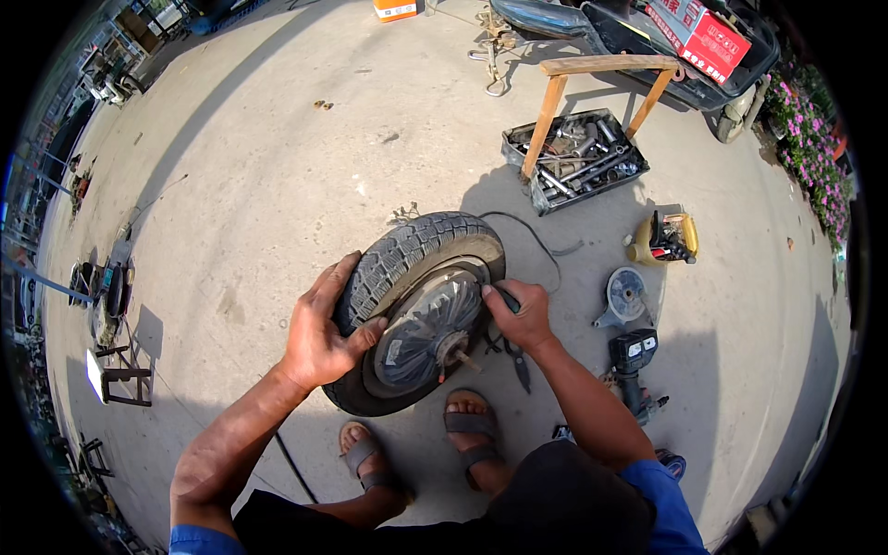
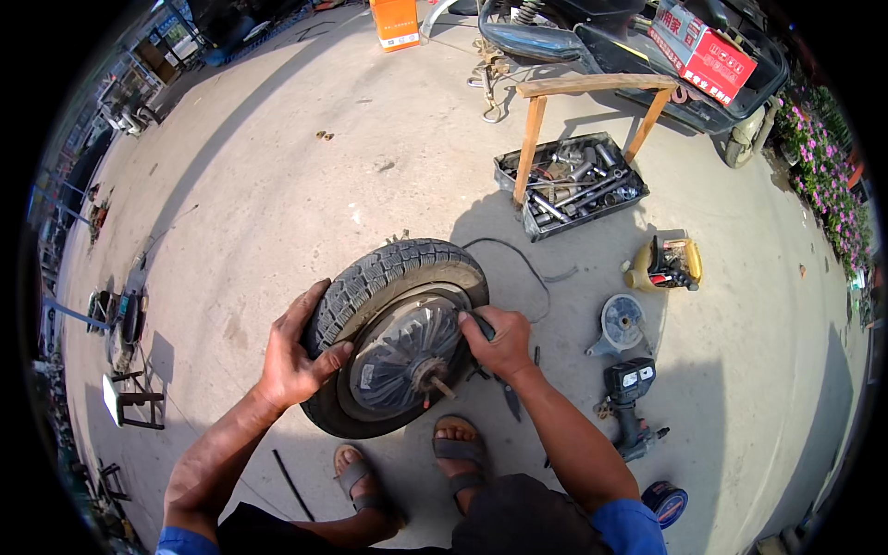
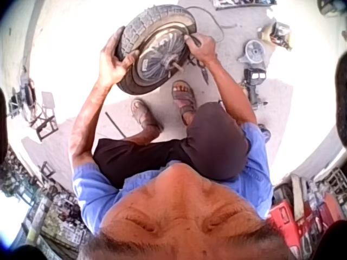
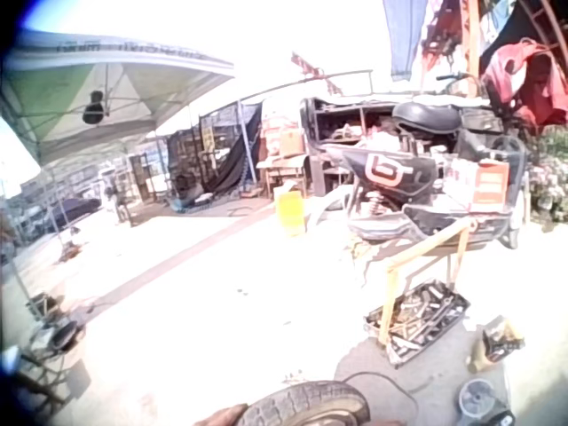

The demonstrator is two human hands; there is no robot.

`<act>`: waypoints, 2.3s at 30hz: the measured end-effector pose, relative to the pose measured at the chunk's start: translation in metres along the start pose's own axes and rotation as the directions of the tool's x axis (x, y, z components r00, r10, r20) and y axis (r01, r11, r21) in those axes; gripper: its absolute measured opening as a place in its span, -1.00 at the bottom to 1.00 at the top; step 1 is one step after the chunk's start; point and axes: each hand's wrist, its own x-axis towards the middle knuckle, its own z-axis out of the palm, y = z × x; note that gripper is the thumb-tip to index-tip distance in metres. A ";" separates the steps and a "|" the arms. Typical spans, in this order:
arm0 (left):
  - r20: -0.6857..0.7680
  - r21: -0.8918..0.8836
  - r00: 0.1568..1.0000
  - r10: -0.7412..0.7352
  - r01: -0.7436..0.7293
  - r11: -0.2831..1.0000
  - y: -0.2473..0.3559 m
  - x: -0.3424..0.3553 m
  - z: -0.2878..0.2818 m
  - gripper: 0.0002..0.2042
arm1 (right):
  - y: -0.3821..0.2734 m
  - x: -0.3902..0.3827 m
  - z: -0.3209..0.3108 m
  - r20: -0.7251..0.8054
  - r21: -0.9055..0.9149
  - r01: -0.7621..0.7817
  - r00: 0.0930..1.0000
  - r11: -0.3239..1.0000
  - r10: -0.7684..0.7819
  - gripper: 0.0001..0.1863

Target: The person works on a scooter tire, using a tire lever to pry the tire bead away from the rim and a hammer to tap the rim. The person repeatedly rotates the tire and continues prying around the circumference.

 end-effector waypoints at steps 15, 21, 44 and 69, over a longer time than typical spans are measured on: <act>-0.005 0.043 0.999 0.032 -0.032 0.999 0.003 0.002 0.001 -0.18 | -0.005 -0.004 -0.008 -0.024 -0.213 0.073 0.996 0.974 -0.080 -0.62; -0.004 0.067 1.000 0.017 -0.017 0.998 0.004 -0.001 0.001 -0.17 | -0.006 -0.021 -0.031 -0.061 0.006 -0.551 0.833 0.835 0.550 -0.55; 0.016 0.068 1.000 0.001 -0.002 0.998 0.021 0.004 0.003 -0.18 | -0.046 -0.006 -0.019 0.170 0.231 -0.180 0.975 0.956 0.143 -0.65; 0.050 0.130 0.999 -0.012 0.005 0.991 0.035 0.009 0.009 -0.18 | -0.064 0.006 -0.027 0.192 0.034 -0.006 0.981 0.999 -0.001 -0.61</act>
